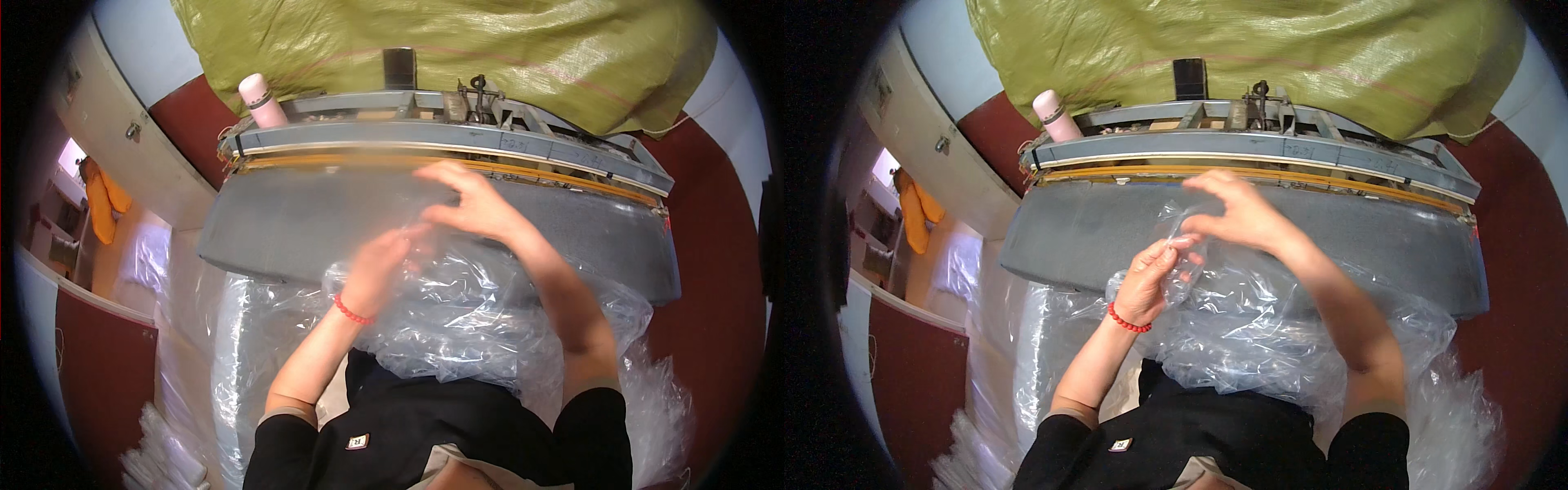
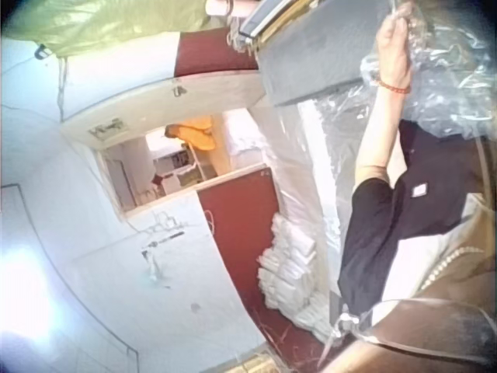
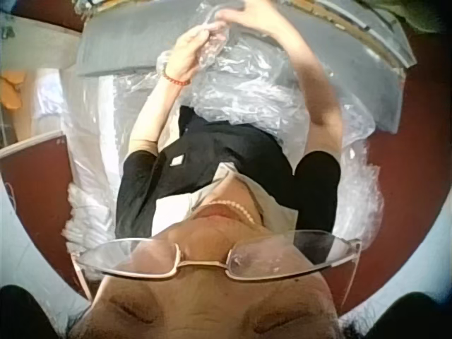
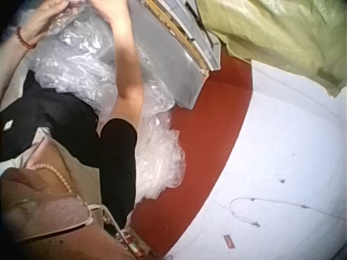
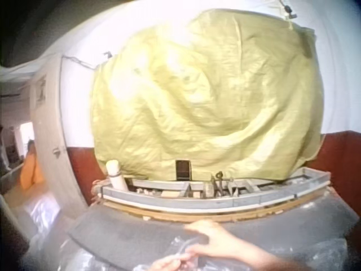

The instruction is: The recorder is aligning and smoothing large plastic sheets on a specialized heating and sealing machine, likely to prepare them for packaging or further production.

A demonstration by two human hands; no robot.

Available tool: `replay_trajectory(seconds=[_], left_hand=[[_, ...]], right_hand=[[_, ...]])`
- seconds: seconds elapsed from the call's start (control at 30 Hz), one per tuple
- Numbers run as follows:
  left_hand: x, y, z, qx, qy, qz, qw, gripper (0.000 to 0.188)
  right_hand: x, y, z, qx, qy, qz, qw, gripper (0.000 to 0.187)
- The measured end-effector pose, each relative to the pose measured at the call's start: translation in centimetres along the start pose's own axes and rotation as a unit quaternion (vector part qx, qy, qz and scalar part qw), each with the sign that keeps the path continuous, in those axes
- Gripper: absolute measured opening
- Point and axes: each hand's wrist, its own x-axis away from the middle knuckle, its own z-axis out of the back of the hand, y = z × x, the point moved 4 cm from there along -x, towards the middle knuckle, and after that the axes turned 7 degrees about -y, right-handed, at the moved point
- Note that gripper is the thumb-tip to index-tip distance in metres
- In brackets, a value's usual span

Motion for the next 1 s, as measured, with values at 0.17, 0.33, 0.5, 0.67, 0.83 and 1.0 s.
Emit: replay_trajectory(seconds=[0.17,0.33,0.5,0.67,0.83,1.0], left_hand=[[1.1,-2.6,-0.4,-0.147,0.095,-0.092,0.980,0.043],[5.7,-7.2,-5.0,-0.332,-0.180,-0.045,0.925,0.042],[3.2,3.1,-2.4,-0.629,0.124,-0.292,0.710,0.028],[4.6,-2.9,3.1,-0.449,-0.227,0.116,0.856,0.018],[14.6,-6.0,16.1,-0.565,-0.231,0.258,0.749,0.026],[20.1,12.2,33.4,-0.692,0.191,0.357,0.598,0.024]], right_hand=[[-0.4,1.7,-2.6,-0.218,-0.105,-0.153,0.958,0.015],[-0.1,1.8,1.9,-0.293,0.141,-0.151,0.933,0.022],[1.6,-0.6,6.3,-0.188,0.241,-0.089,0.948,0.022],[3.9,-2.2,10.6,-0.081,0.336,-0.073,0.936,0.014],[13.6,4.7,22.1,0.025,0.500,-0.157,0.851,0.019],[25.1,12.1,27.8,0.105,0.493,-0.267,0.821,0.028]])
